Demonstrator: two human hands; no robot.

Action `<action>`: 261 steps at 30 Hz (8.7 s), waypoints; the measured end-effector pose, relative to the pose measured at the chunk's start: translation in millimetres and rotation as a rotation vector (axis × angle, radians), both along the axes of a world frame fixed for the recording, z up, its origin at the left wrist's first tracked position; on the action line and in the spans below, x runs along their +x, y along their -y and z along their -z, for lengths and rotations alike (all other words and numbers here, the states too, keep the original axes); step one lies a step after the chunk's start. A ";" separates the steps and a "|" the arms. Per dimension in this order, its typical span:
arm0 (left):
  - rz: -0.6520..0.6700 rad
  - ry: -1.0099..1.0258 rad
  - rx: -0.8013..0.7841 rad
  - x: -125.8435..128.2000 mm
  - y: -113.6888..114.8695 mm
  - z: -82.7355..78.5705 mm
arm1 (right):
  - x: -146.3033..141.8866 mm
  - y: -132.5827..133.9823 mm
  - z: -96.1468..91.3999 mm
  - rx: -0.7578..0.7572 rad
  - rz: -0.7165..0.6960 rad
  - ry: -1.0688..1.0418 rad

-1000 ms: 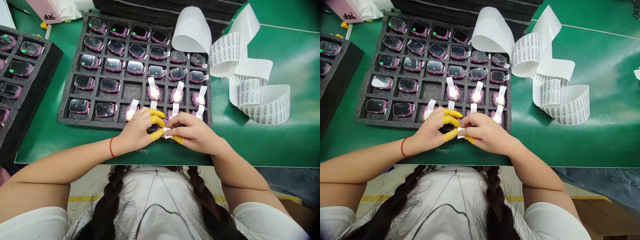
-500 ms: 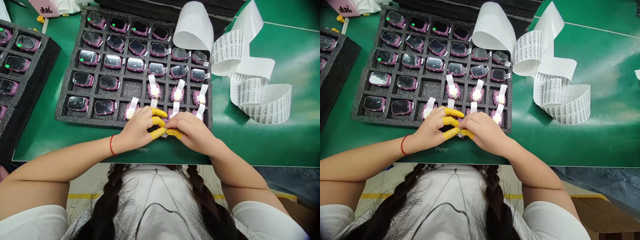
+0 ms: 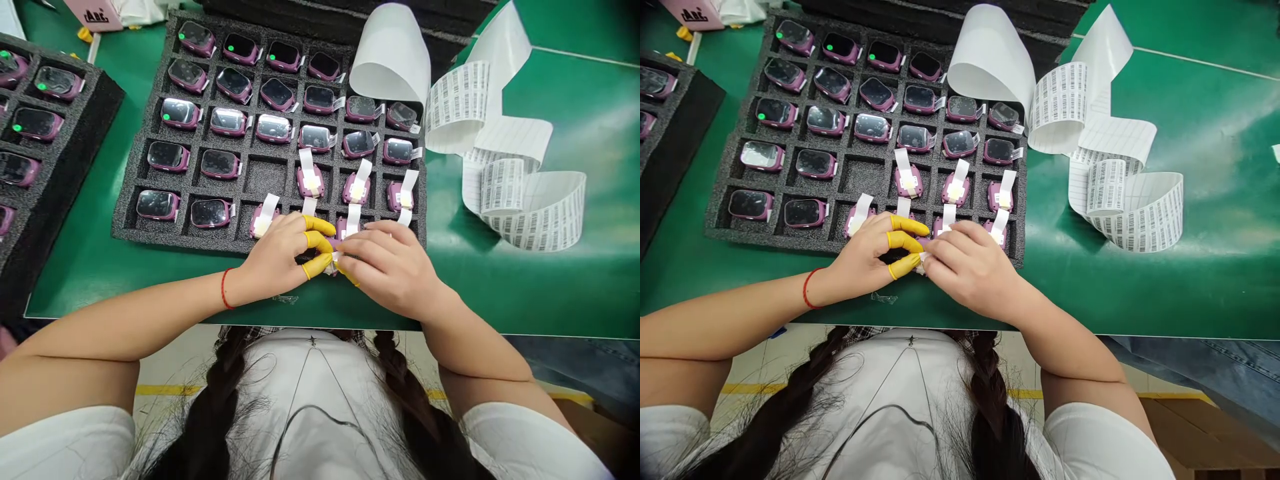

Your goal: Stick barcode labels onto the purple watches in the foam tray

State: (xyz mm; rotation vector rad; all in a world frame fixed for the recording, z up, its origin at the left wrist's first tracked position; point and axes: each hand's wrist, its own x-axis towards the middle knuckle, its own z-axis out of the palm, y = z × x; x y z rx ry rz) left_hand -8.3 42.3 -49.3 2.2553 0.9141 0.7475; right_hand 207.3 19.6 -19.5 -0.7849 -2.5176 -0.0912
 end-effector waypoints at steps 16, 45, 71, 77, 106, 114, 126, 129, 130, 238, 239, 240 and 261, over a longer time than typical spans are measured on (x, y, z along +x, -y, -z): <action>0.116 0.006 0.013 -3.8 -4.5 2.0 | 5.1 -14.6 3.7 -1.232 0.449 -0.926; 0.052 -0.133 0.334 -3.8 -1.0 15.3 | -10.2 3.1 10.8 -1.061 0.448 -0.597; 0.007 -0.140 0.313 -1.3 0.7 18.7 | -13.3 2.4 7.8 -1.037 0.458 -0.497; 0.026 -0.168 0.234 -1.1 -0.2 15.5 | -13.4 2.6 8.7 -1.033 0.456 -0.489; 0.018 -0.139 0.316 -1.4 0.2 19.8 | -14.3 3.2 8.3 -0.991 0.454 -0.451; 0.019 -0.113 0.302 -0.6 0.3 19.2 | -13.8 3.7 10.1 -0.972 0.444 -0.463; 0.032 -0.147 0.334 -1.2 0.0 16.2 | -13.8 5.3 11.7 -0.933 0.442 -0.460; 0.029 -0.145 0.356 -1.2 -0.2 16.7 | -13.9 5.8 13.2 -0.914 0.435 -0.459; 0.029 -0.143 0.365 -1.3 -0.1 17.0 | -14.1 6.2 14.0 -0.903 0.433 -0.458; -0.057 0.065 -0.466 -1.0 -33.0 -34.7 | -11.8 -5.4 31.2 -0.597 0.361 -0.842; -0.036 0.147 -0.563 2.1 -17.5 -28.4 | -13.7 -4.1 31.6 -0.597 0.326 -0.812; -0.022 0.209 -0.636 4.4 -5.2 -22.1 | -15.7 -2.9 32.2 -0.595 0.293 -0.776; -0.034 0.131 -0.015 0.4 6.8 5.5 | -5.3 -5.8 12.0 -0.204 -0.117 -0.298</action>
